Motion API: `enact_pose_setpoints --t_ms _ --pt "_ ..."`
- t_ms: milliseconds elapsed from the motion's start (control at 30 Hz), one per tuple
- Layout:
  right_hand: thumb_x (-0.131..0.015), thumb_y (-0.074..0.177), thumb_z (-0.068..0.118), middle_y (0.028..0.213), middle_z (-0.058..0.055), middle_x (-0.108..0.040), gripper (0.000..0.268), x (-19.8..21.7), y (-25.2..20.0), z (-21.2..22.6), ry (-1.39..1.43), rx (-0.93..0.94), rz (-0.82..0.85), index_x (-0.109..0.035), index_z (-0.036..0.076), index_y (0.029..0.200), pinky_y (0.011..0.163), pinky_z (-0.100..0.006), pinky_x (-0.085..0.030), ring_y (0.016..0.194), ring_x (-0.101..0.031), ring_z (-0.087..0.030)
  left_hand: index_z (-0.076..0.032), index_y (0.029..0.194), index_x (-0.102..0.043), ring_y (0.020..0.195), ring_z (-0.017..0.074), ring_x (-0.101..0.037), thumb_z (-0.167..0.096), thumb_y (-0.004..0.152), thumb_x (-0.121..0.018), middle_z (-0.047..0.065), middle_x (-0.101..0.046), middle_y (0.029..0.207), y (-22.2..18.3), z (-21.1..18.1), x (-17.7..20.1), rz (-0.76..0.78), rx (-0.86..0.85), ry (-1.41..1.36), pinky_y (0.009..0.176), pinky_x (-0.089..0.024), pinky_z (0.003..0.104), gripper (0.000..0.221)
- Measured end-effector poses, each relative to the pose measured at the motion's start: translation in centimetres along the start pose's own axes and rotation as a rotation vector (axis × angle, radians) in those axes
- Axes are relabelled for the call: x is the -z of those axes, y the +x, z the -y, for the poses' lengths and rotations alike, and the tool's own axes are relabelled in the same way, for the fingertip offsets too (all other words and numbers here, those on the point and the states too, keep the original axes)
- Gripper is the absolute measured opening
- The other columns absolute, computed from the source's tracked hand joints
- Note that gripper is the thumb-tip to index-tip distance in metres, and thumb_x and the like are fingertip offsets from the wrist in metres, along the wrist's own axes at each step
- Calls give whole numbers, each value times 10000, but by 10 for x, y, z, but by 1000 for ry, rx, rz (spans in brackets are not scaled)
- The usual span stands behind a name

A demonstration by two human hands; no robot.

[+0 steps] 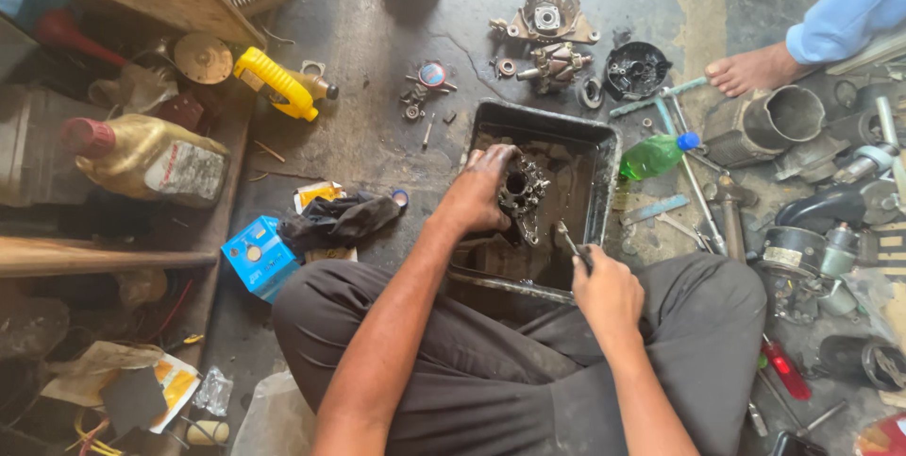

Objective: The person sits on the floor and scrubs a cylindrical engine part with a brush inside a black tray filled with liquid. The person rotates the part to clean different sides and continues scrubbing until the end of the clip.

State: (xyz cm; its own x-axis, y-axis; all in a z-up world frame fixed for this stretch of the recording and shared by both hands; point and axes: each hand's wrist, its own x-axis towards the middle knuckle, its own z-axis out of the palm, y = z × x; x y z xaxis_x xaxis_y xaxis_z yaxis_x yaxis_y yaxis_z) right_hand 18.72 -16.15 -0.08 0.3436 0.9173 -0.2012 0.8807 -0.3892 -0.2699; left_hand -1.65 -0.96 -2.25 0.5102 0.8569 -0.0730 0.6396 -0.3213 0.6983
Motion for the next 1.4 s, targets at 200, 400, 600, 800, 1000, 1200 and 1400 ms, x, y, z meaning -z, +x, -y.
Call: enact_pose_setpoints --t_ms 200,400,600,800,1000,1200,1400 --pt "-642 930 291 889 -164 -715 192 -32 30 -4 19 200 -147 -731 149 1022 702 -531 -549 792 -701 -421 -78 1565 -396 1492 372 -431 18 584 -803 150 -448 1604 12 11 -24 -39 -153 -45 1245 -387 406 1067" --pt "-647 880 243 837 -140 -677 130 -59 37 -11 -160 278 -113 -687 124 915 666 -503 -550 768 -691 -362 -136 1598 -79 1483 457 -212 -202 561 -950 250 -169 1609 -5 -22 -24 46 170 22 1211 -261 504 1355" --pt "-699 846 208 912 -158 -704 293 -79 20 -19 165 261 -163 -725 126 1126 709 -530 -555 773 -694 -421 -11 1611 -74 1387 466 -363 -511 640 -914 313 -232 1579 6 -46 -52 -6 266 349 1188 -296 573 1377" --pt "-703 870 257 974 -127 -723 351 -75 32 -28 79 171 0 -662 154 1203 762 -521 -560 853 -711 -395 -282 1548 -248 1385 502 -309 -190 600 -860 199 -187 1608 17 12 -43 -270 -258 770 1144 -221 609 1132" --pt "-662 904 257 939 -130 -705 366 -101 5 -24 -172 148 -120 -598 67 1209 711 -485 -572 831 -715 -352 -133 1665 -108 1453 494 -254 -263 644 -882 301 -159 1629 0 -13 -42 -12 46 422 1196 -204 602 1288" --pt "-659 771 216 904 -150 -692 242 -46 41 -38 -172 304 -252 -672 89 976 714 -504 -568 844 -700 -378 -34 1517 -271 1332 450 -413 -376 502 -975 234 -405 1462 16 -48 -19 -142 80 167 1114 -309 587 1282" --pt "-642 868 261 963 -140 -696 234 -47 15 -9 -83 87 -170 -721 149 1058 740 -531 -562 838 -711 -403 -93 1538 -438 1331 373 -503 -103 487 -851 158 -500 1476 7 3 -53 26 -260 249 1172 -377 472 1130"
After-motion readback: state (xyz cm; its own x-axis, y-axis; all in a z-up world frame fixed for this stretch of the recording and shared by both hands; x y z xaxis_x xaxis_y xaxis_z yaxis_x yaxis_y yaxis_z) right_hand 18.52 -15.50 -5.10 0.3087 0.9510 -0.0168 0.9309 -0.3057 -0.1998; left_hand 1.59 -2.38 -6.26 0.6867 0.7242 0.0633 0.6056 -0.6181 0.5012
